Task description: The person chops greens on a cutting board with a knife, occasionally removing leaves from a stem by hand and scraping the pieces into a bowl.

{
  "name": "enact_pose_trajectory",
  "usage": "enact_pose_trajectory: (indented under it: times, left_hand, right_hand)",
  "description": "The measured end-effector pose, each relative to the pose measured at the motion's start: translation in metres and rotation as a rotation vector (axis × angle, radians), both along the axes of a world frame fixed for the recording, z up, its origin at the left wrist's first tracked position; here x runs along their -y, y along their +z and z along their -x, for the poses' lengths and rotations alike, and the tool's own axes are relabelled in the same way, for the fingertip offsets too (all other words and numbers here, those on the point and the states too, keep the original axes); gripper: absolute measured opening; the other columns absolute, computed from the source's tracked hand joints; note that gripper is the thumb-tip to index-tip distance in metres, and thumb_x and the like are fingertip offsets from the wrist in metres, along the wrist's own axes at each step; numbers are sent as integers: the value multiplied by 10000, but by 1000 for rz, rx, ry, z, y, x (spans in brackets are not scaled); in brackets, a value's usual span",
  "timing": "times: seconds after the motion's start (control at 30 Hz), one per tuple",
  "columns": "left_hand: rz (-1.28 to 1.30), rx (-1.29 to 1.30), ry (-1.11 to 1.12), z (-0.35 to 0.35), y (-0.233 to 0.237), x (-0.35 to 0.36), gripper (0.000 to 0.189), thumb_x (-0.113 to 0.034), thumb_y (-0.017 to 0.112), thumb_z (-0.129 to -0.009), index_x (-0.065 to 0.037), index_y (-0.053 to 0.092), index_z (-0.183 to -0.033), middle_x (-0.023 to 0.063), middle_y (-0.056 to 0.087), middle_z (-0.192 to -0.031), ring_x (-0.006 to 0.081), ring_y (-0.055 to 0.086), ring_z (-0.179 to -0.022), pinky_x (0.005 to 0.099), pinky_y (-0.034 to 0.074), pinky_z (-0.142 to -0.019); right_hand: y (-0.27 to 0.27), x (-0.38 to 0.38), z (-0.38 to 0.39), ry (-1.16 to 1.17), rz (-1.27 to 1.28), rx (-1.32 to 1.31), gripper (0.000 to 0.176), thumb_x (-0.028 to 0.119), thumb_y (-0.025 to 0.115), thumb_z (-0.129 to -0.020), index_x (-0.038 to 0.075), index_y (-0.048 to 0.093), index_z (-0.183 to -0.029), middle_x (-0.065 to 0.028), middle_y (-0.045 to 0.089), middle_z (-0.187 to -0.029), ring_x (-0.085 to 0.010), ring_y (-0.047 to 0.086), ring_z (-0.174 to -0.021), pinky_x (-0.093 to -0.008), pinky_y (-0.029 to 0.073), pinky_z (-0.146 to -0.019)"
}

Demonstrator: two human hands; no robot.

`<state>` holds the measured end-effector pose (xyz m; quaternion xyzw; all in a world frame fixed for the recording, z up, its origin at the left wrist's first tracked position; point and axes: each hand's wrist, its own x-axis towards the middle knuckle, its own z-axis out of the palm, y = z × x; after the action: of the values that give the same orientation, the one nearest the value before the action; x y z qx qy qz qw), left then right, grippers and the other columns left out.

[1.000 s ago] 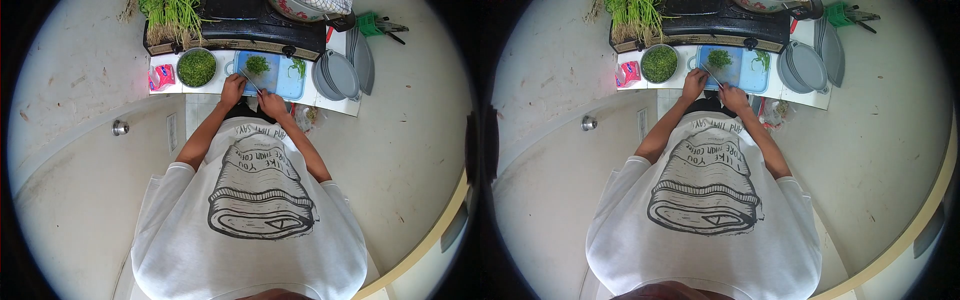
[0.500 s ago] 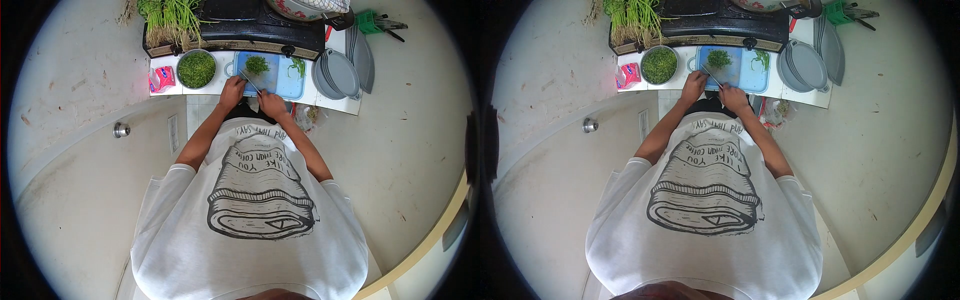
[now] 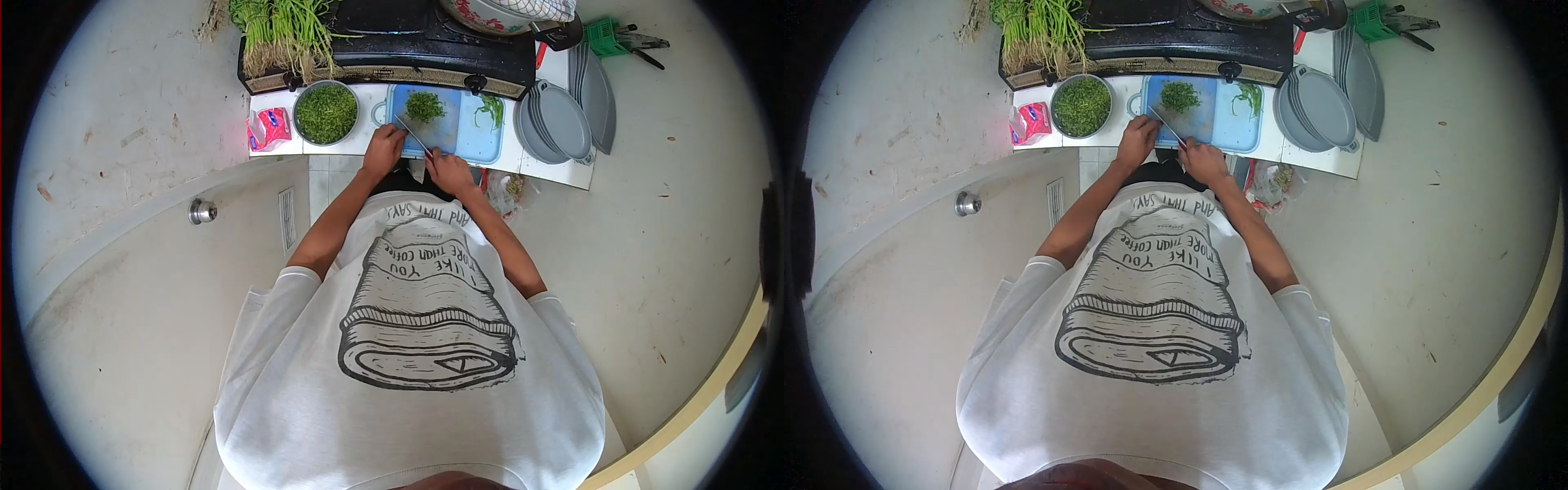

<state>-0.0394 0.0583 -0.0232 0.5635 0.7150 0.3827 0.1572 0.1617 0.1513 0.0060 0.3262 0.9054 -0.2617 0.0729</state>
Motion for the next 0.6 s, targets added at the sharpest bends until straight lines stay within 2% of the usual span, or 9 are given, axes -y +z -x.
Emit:
enact_pose_trajectory:
  times: [0.3,0.4,0.6]
  left_hand:
    - [13,23,16,2,0,0,150,3,695,-861,-20,759,-995,141,641,-912,359,644,-881,461,525,-810]
    - [14,12,16,1,2,0,130,-10,708,-872,-22,760,-990,144,656,-924,364,652,-872,459,531,-804]
    - [16,156,99,0,1,-2,98,-31,711,-906,-23,757,-992,156,669,-927,383,668,-862,460,542,-792]
  right_hand:
    - [-1,-1,20,29,-13,9,347,329,581,-1024,-16,595,-1050,-231,725,-749,-413,746,-722,-541,604,-689]
    - [-2,1,16,28,-23,36,353,338,573,-1028,-12,594,-1062,-237,728,-763,-421,747,-736,-537,605,-694]
    - [0,-1,5,-31,1,72,382,356,540,-1042,-18,600,-1094,-249,725,-762,-451,737,-733,-551,602,-696]
